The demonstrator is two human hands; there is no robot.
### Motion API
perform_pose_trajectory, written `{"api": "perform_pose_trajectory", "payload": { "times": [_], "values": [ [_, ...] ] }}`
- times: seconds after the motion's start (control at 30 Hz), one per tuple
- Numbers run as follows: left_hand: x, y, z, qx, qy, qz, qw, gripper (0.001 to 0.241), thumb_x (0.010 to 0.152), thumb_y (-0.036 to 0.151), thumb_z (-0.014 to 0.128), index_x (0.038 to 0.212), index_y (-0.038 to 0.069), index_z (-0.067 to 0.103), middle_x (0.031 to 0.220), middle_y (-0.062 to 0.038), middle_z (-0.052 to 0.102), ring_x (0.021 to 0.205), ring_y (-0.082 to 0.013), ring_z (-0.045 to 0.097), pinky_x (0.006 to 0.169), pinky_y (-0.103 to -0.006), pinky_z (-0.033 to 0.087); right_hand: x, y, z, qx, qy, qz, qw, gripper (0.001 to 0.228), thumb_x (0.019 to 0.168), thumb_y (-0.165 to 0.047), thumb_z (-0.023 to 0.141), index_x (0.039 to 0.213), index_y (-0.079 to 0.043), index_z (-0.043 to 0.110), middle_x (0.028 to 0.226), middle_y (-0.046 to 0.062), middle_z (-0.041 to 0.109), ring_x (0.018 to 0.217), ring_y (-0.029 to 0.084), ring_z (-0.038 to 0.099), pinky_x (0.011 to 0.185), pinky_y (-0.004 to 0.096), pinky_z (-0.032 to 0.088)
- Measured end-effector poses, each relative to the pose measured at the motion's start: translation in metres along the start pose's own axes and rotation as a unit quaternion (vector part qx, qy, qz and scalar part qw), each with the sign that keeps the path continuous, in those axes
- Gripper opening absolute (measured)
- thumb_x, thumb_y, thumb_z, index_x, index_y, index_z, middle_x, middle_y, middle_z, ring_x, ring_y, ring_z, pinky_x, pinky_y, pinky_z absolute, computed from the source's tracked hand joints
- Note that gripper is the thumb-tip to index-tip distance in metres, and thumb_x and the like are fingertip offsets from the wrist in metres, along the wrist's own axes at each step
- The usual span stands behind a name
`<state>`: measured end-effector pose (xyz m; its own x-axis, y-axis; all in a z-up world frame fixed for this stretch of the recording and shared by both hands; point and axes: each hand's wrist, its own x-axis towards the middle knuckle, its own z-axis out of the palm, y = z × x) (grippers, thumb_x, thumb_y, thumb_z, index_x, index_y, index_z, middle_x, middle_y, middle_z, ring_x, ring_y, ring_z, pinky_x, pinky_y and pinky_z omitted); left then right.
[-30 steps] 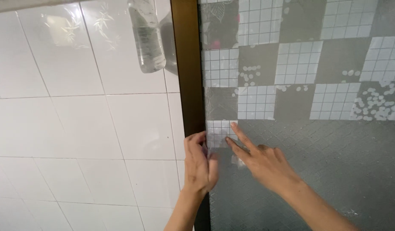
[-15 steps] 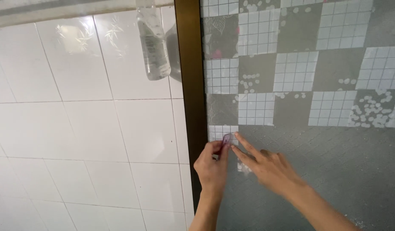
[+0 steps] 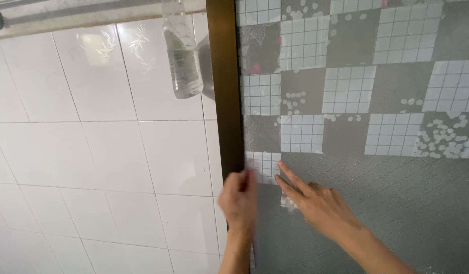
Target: Applying small decorative film squares to a glass door using a spray bottle and a ruler as a squeegee.
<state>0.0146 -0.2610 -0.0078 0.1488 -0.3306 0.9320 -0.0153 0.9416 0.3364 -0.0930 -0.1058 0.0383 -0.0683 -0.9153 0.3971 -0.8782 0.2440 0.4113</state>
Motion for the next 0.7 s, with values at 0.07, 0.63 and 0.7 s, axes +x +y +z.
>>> {"api": "perform_pose_trajectory", "payload": {
  "times": [0.07,0.63,0.7],
  "values": [
    [-0.001,0.0,0.0,0.017,0.076,-0.076,0.994,0.017,0.089,0.015,0.08,0.081,0.009,0.067,0.074,0.003,0.068,0.064,-0.0062,0.063,0.057,-0.0224,0.055,0.001,0.001,0.006,-0.014,0.011,-0.004,1.0,0.099,0.079,0.019,0.055,0.161,-0.025,0.021,0.172,-0.004,-0.004,0.057,0.02,0.055,0.04,0.033,0.052],
    [-0.021,-0.003,0.001,0.008,-0.021,-0.078,0.997,0.007,0.089,0.019,0.077,0.084,0.017,0.072,0.074,0.004,0.07,0.061,-0.0111,0.063,0.056,-0.0274,0.051,-0.003,-0.006,-0.004,-0.024,-0.024,0.006,0.999,0.102,0.078,0.02,0.057,0.162,-0.02,0.014,0.173,-0.002,-0.011,0.067,0.02,0.058,0.045,0.032,0.055],
    [-0.025,0.0,0.002,0.007,-0.05,-0.059,0.997,0.002,0.088,0.02,0.076,0.086,0.021,0.077,0.073,0.004,0.072,0.061,-0.0118,0.064,0.057,-0.0273,0.051,-0.003,-0.006,-0.003,-0.025,-0.01,0.002,1.0,0.103,0.077,0.02,0.056,0.162,-0.02,0.014,0.173,-0.003,-0.009,0.065,0.02,0.057,0.044,0.031,0.053]
  ]
}}
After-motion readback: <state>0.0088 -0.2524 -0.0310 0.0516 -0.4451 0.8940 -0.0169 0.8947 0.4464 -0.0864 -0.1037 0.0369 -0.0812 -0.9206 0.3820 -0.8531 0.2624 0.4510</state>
